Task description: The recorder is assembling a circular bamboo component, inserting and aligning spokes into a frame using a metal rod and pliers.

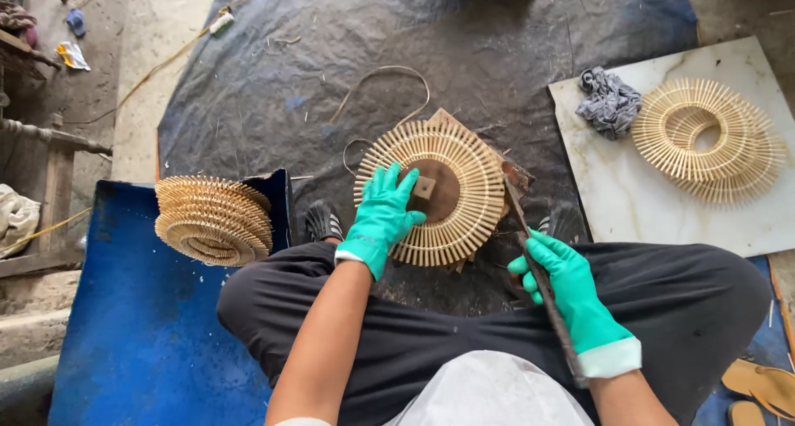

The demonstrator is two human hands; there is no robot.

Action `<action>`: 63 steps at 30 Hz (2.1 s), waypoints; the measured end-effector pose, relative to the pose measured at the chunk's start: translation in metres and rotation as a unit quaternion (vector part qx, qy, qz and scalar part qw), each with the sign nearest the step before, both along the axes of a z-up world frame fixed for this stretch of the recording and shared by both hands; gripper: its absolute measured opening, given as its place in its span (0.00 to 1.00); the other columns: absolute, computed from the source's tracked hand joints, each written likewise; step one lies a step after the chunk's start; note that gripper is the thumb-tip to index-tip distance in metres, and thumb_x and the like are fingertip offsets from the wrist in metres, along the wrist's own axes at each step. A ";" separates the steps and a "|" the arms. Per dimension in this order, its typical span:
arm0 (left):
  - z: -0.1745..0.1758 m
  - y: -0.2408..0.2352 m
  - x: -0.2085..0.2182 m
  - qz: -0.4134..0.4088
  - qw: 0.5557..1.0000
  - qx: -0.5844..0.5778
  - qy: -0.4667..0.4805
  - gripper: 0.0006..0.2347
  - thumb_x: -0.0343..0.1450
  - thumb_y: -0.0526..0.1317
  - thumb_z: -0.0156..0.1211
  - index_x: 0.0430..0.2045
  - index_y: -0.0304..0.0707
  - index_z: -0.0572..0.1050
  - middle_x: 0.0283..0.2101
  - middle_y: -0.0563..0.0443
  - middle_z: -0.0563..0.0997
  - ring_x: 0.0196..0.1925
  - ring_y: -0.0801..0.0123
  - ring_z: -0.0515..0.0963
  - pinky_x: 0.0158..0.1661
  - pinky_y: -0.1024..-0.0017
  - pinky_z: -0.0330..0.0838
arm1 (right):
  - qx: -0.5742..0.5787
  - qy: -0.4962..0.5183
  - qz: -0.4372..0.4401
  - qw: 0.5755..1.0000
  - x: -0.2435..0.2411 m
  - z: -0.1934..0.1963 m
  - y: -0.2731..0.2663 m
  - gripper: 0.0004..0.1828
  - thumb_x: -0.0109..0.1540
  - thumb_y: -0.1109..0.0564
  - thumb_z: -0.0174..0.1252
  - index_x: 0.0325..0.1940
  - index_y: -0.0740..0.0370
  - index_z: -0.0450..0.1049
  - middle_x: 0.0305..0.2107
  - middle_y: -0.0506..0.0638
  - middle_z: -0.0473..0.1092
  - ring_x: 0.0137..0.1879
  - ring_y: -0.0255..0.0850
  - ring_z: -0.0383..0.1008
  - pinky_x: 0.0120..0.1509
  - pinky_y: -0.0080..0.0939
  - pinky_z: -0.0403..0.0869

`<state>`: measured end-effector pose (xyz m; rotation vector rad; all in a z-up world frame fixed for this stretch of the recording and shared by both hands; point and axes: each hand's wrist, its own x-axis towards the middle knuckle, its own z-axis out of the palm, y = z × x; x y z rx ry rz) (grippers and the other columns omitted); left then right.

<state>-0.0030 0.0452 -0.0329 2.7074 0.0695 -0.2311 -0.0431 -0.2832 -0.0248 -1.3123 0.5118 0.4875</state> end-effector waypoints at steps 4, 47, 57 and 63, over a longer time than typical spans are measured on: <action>0.012 -0.007 -0.017 0.080 0.994 0.040 0.057 0.37 0.64 0.51 0.71 0.69 0.51 0.60 0.75 0.43 0.53 0.76 0.39 0.47 0.69 0.40 0.43 | 0.003 0.009 -0.011 1.000 -0.003 0.004 0.004 0.17 0.65 0.51 0.58 0.57 0.56 0.77 0.26 0.54 0.78 0.19 0.34 0.70 0.18 0.34 0.65; -0.093 0.041 -0.056 0.387 0.555 -0.736 0.025 0.10 0.74 0.33 0.52 0.48 0.40 0.74 0.45 0.48 0.83 0.40 0.62 0.84 0.37 0.59 0.81 | -0.057 -0.350 0.066 0.933 0.028 0.158 0.085 0.14 0.68 0.68 0.58 0.59 0.67 0.72 0.45 0.55 0.77 0.50 0.44 0.79 0.61 0.44 0.78; -0.058 0.035 -0.067 0.380 0.571 -0.728 -0.007 0.10 0.75 0.31 0.53 0.49 0.37 0.74 0.46 0.47 0.83 0.42 0.61 0.84 0.40 0.60 0.81 | -0.160 -0.460 0.116 0.866 0.063 0.088 0.117 0.11 0.65 0.66 0.66 0.51 0.65 0.75 0.42 0.47 0.76 0.46 0.32 0.76 0.51 0.32 0.76; -0.051 0.035 -0.071 0.346 0.588 -0.731 -0.026 0.11 0.75 0.32 0.53 0.52 0.34 0.73 0.47 0.47 0.83 0.43 0.61 0.84 0.40 0.60 0.82 | -0.189 -0.505 0.102 0.836 0.053 0.152 0.108 0.10 0.68 0.65 0.67 0.52 0.66 0.76 0.42 0.47 0.76 0.45 0.32 0.75 0.51 0.33 0.75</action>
